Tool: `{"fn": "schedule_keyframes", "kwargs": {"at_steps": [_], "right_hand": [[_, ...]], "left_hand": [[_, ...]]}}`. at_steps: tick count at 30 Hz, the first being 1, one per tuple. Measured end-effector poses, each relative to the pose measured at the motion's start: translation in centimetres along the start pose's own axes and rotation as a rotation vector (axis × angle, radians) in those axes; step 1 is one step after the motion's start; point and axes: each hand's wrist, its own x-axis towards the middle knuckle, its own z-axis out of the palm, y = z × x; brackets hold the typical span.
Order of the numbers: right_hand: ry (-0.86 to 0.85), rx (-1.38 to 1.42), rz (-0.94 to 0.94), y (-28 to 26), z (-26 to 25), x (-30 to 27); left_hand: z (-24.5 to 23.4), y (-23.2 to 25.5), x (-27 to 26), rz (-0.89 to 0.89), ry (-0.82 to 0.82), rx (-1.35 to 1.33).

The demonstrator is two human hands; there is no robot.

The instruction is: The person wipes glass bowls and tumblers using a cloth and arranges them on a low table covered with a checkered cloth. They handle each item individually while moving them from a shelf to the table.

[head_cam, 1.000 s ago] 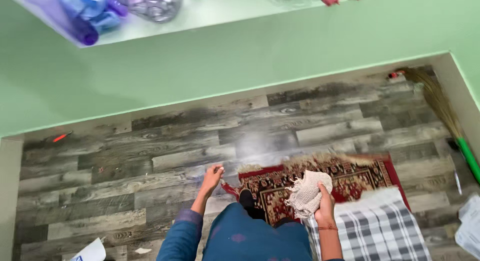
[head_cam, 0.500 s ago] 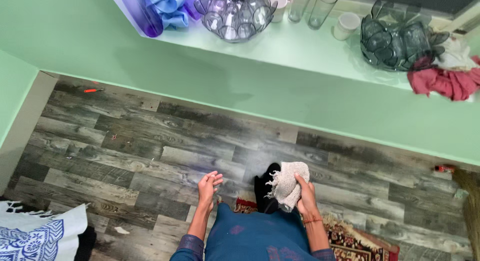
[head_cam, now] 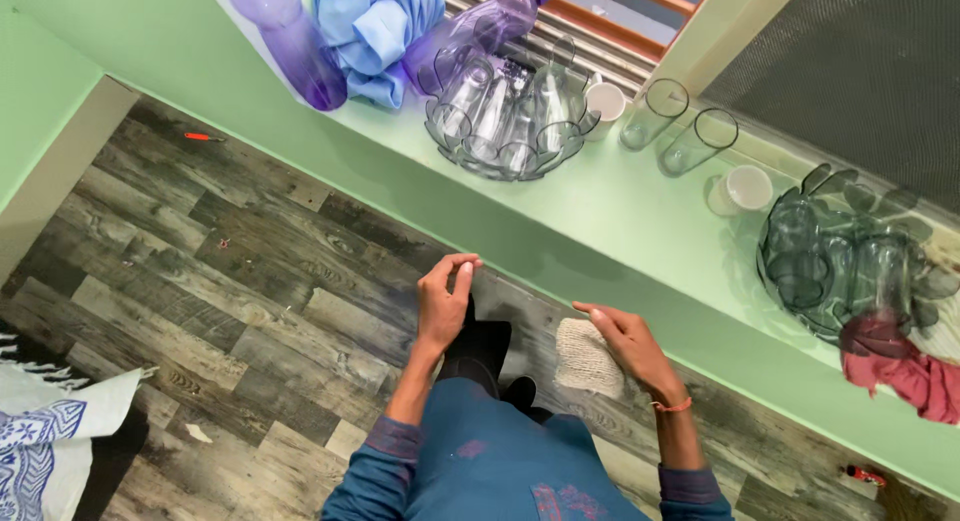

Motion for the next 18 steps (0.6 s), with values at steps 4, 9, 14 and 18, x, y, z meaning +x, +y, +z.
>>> {"fn": "schedule_keyframes", "kwargs": {"at_steps": [4,9,14,18], "right_hand": [[0.138,-0.072,-0.313,-12.1,-0.7,5.6],[0.29,-0.244,-0.381,-20.7,-0.3,14.9],[0.212,-0.069,-0.314,-18.9,0.1,22.0],[0.2,0.159,-0.258,-17.7,-0.2,23.4]], "left_hand": [[-1.2,1.4,8.2,0.232,0.059,0.215],[-0.5,1.9,18.6,0.318,-0.057,0.505],[0.9,0.0,23.8,0.289,-0.208,0.691],[2.3,-1.0,25.9,0.167,-0.223,0.759]]}}
